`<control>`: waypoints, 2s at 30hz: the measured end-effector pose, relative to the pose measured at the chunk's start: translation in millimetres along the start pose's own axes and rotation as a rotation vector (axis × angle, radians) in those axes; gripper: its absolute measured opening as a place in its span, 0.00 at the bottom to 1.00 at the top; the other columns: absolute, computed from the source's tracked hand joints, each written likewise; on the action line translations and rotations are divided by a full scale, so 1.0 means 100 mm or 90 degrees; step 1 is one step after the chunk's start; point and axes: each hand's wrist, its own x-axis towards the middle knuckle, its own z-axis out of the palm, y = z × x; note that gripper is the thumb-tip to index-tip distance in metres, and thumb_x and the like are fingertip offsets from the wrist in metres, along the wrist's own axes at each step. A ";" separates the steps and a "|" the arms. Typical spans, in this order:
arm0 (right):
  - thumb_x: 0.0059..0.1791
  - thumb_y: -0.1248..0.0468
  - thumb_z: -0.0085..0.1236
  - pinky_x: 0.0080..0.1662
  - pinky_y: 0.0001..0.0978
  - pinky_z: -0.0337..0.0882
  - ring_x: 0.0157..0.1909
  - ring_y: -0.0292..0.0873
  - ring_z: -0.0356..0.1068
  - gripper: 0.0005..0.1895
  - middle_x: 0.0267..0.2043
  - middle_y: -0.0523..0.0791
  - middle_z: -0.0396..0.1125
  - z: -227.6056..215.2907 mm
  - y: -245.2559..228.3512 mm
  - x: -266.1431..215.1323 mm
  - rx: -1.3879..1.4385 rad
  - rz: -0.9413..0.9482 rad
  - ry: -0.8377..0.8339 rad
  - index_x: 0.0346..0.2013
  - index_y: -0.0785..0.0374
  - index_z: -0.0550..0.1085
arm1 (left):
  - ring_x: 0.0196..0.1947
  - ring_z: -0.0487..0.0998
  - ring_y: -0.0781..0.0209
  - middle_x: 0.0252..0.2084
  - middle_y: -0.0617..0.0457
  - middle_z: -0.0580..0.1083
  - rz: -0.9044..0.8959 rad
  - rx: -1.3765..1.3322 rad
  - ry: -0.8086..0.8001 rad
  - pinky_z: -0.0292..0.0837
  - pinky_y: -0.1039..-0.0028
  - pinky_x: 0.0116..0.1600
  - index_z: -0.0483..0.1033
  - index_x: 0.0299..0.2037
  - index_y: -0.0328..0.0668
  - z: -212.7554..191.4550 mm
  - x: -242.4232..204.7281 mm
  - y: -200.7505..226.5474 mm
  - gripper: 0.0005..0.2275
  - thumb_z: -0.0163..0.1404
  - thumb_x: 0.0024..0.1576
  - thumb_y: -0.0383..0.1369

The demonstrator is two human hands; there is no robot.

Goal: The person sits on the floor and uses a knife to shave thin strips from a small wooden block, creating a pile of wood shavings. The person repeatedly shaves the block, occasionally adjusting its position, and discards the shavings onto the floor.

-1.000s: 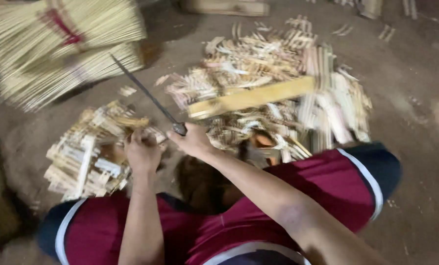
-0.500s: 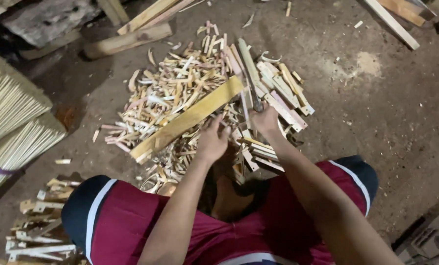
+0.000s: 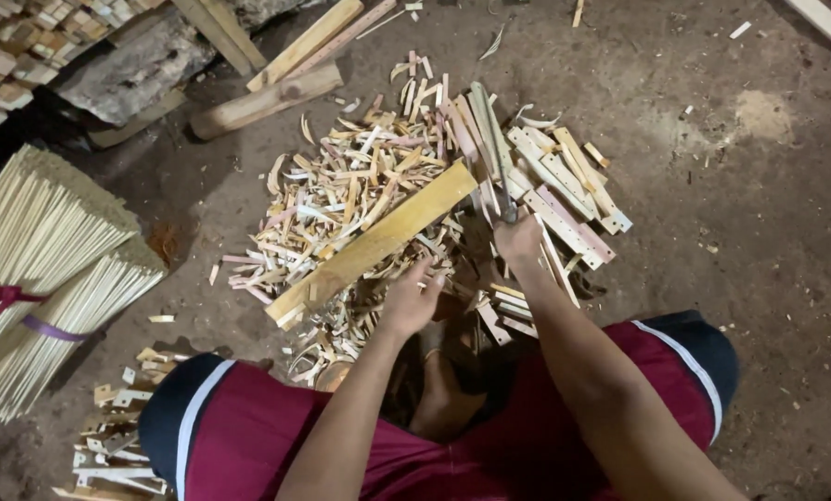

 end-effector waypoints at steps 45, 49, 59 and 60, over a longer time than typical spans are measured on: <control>0.50 0.45 0.61 0.37 0.42 0.71 0.34 0.45 0.70 0.21 0.31 0.49 0.70 -0.87 -1.74 -3.45 0.120 -0.298 -0.283 0.47 0.56 0.78 | 0.47 0.82 0.55 0.46 0.40 0.81 0.113 -0.388 0.511 0.83 0.64 0.45 0.79 0.51 0.32 -0.89 -0.46 -1.37 0.12 0.56 0.57 0.23; 0.52 0.53 0.62 0.31 0.36 0.70 0.30 0.44 0.71 0.15 0.26 0.50 0.69 -0.76 -1.85 -3.60 0.249 -0.478 -0.197 0.49 0.57 0.77 | 0.28 0.77 0.61 0.27 0.50 0.78 0.065 -0.247 0.538 0.72 0.66 0.35 0.82 0.34 0.44 -0.80 -0.49 -1.35 0.03 0.56 0.55 0.31; 0.50 0.44 0.52 0.38 0.49 0.72 0.37 0.56 0.75 0.21 0.27 0.53 0.71 -0.32 -1.62 -3.41 -0.090 -0.354 -0.366 0.30 0.59 0.71 | 0.43 0.81 0.39 0.36 0.40 0.80 0.136 -0.197 0.609 0.76 0.54 0.48 0.81 0.40 0.41 -0.96 -0.78 -1.24 0.05 0.56 0.57 0.30; 0.48 0.45 0.57 0.33 0.44 0.69 0.28 0.53 0.74 0.23 0.18 0.52 0.67 -0.36 -1.64 -3.42 0.020 -0.308 -0.385 0.21 0.61 0.72 | 0.43 0.82 0.43 0.37 0.42 0.81 0.128 -0.213 0.609 0.77 0.57 0.47 0.79 0.43 0.39 -1.01 -0.85 -1.16 0.07 0.56 0.56 0.30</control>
